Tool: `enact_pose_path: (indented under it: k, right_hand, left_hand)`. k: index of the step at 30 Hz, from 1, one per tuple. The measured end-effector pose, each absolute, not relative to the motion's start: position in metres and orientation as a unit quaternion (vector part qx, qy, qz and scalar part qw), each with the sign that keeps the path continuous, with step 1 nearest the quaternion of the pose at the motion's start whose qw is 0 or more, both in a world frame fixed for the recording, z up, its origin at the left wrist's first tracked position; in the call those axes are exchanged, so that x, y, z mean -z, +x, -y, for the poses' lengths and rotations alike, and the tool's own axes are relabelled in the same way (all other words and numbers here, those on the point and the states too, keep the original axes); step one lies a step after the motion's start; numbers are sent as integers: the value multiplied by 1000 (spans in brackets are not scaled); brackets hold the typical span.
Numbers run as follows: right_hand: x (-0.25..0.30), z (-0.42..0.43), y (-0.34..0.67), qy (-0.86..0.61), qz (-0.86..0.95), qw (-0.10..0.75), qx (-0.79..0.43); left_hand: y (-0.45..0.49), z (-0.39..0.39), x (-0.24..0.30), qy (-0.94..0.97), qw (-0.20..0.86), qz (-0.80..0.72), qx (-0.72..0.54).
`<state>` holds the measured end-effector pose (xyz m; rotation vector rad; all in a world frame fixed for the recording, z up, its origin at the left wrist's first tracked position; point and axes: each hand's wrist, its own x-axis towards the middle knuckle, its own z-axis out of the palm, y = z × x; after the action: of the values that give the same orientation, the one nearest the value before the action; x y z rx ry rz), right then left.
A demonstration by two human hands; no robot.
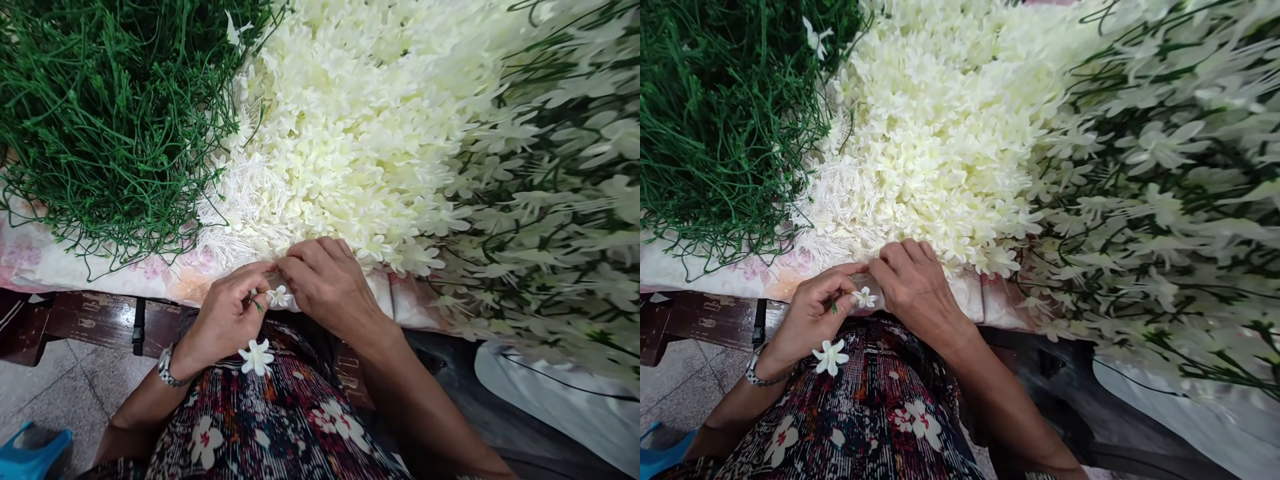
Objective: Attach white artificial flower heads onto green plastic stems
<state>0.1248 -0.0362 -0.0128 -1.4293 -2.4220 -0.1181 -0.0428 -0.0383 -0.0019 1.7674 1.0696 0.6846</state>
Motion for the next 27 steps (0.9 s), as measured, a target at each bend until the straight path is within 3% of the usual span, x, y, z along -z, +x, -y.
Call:
enact_pose_path:
  k: [6, 16, 20, 27]
  right_hand:
    - [17, 40, 130, -497, 844, 195, 45]
    - [5, 55, 132, -478, 780, 399, -57]
    - [-5, 64, 121, -490, 776, 380, -116]
    - [0, 68, 112, -540, 763, 343, -90]
  left_hand:
    - [-40, 35, 3, 736, 451, -436, -254]
    - [-41, 44, 7, 631, 484, -489, -360]
    - [-37, 49, 6, 659, 427, -486, -382]
    - [-32, 54, 7, 729, 331, -447, -399]
